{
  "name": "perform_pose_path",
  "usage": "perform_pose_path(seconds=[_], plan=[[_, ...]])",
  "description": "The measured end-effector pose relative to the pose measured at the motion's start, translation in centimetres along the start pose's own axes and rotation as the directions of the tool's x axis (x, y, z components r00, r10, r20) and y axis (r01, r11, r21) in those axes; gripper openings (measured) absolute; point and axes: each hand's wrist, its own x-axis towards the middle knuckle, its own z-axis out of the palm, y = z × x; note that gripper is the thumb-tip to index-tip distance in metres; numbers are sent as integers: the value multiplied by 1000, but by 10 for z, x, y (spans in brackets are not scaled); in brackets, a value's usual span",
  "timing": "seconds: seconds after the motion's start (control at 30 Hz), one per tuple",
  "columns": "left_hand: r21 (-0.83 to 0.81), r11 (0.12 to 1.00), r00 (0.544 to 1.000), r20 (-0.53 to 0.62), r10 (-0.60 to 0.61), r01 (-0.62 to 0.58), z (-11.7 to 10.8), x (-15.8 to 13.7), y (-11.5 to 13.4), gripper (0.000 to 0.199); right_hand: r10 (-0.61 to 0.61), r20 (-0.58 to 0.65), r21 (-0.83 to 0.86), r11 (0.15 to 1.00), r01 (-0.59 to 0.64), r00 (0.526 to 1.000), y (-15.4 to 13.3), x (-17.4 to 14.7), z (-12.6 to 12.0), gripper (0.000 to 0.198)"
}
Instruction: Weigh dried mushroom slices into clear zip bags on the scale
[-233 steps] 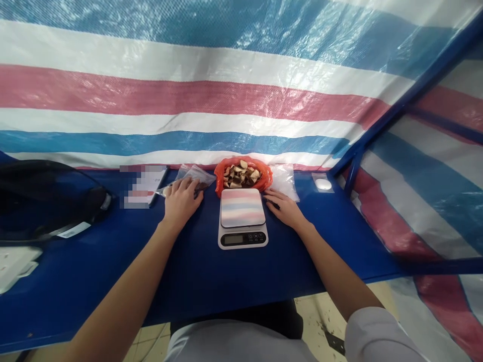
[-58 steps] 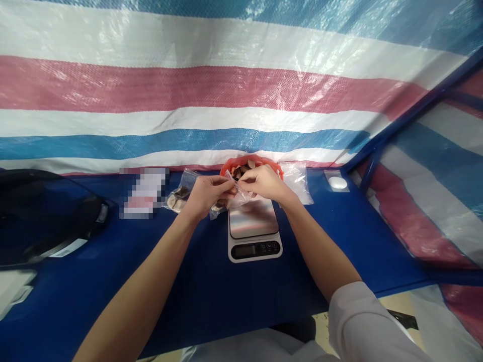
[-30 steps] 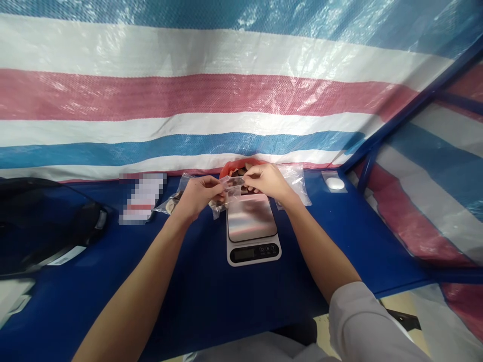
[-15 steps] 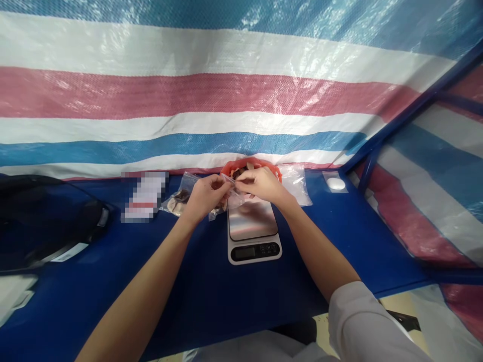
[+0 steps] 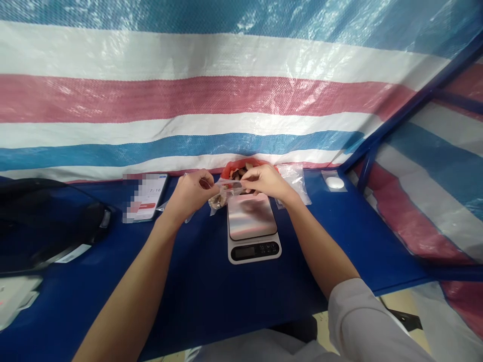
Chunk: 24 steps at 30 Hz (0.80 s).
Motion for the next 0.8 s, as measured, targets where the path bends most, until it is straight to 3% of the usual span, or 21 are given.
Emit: perform_pose_path(seconds=[0.1,0.27,0.43,0.67,0.8], plan=[[-23,997,997,21,80,-80,3,1,-4,16,5,6,-11,1000,-5,1000,2,1,-1,13],[-171,942,945,108,308,-288,9,3,-18,49,-28,26,-36,999,29,999,1,1,-4,16],[-185,920,906,188,379,-346,15,3,-31,75,-59,37,-88,994,62,998,0,0,-7,16],[-101,911,910,74,408,-400,30,3,-28,52,-154,-121,-129,982,138,981,-8,-3,-11,14],[-79,922,924,31,382,-379,35,2,-24,49,-167,-92,-173,974,150,982,-19,-6,-6,17]])
